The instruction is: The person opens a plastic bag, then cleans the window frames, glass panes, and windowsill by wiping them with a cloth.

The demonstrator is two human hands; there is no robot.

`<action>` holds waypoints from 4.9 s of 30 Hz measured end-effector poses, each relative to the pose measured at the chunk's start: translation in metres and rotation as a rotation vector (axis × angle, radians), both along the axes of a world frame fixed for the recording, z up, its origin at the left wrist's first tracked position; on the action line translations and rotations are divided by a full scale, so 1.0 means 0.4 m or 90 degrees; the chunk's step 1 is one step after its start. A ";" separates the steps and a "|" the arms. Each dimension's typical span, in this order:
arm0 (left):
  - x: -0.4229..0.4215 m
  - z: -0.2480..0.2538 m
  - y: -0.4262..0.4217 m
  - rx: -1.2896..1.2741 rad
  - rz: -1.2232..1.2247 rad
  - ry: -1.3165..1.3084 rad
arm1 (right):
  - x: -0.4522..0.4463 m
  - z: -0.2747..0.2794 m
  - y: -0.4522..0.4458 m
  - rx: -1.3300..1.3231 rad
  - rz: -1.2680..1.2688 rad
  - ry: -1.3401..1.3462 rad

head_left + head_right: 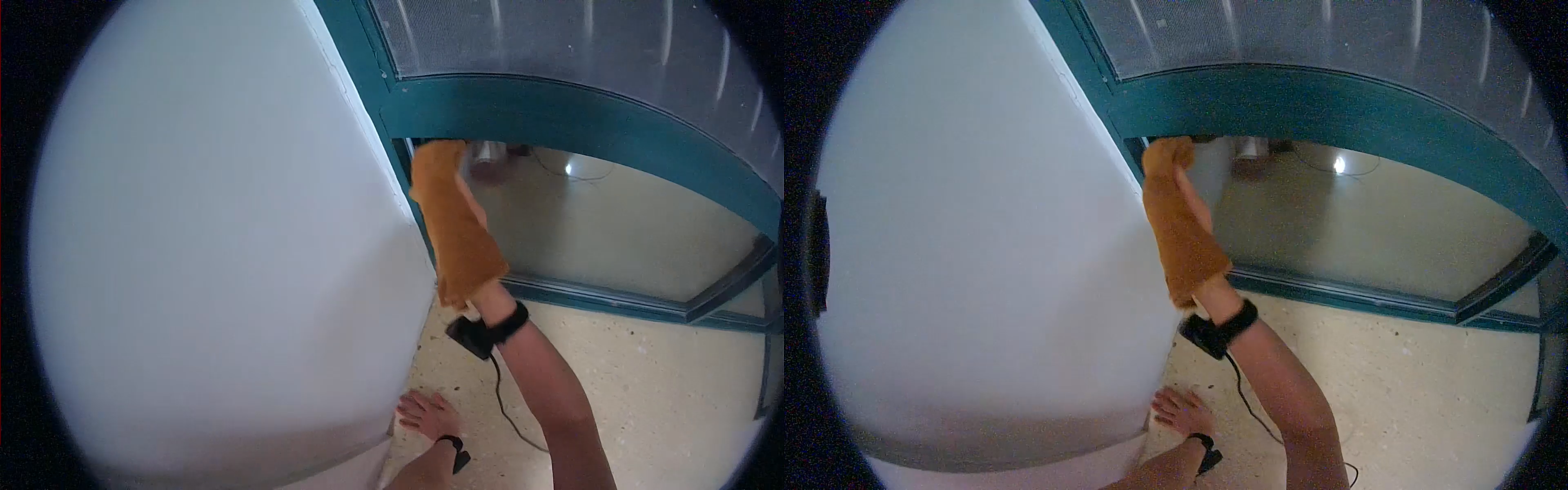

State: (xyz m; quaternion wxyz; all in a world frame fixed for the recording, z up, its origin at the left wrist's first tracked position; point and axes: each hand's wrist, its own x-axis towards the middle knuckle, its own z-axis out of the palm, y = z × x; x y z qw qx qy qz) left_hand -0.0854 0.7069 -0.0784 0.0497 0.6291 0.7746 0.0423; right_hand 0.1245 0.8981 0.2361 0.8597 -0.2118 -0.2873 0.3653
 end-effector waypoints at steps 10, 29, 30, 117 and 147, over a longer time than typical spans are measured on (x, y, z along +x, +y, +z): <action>0.005 0.035 0.004 -0.028 -0.005 -0.030 | 0.008 0.085 0.215 -0.188 -0.712 -0.481; -0.003 0.037 0.014 -0.029 -0.024 -0.007 | 0.032 -0.252 0.143 -0.338 -0.655 -0.757; -0.011 0.024 0.016 -0.033 -0.023 0.006 | 0.026 -0.322 0.139 -0.365 -0.653 -0.777; 0.014 0.034 0.003 0.018 -0.025 0.127 | 0.438 -0.701 -0.494 -0.725 -0.338 -1.140; 0.002 -0.005 -0.003 0.090 -0.053 0.196 | 0.859 -0.719 -0.931 -1.538 -0.485 -0.817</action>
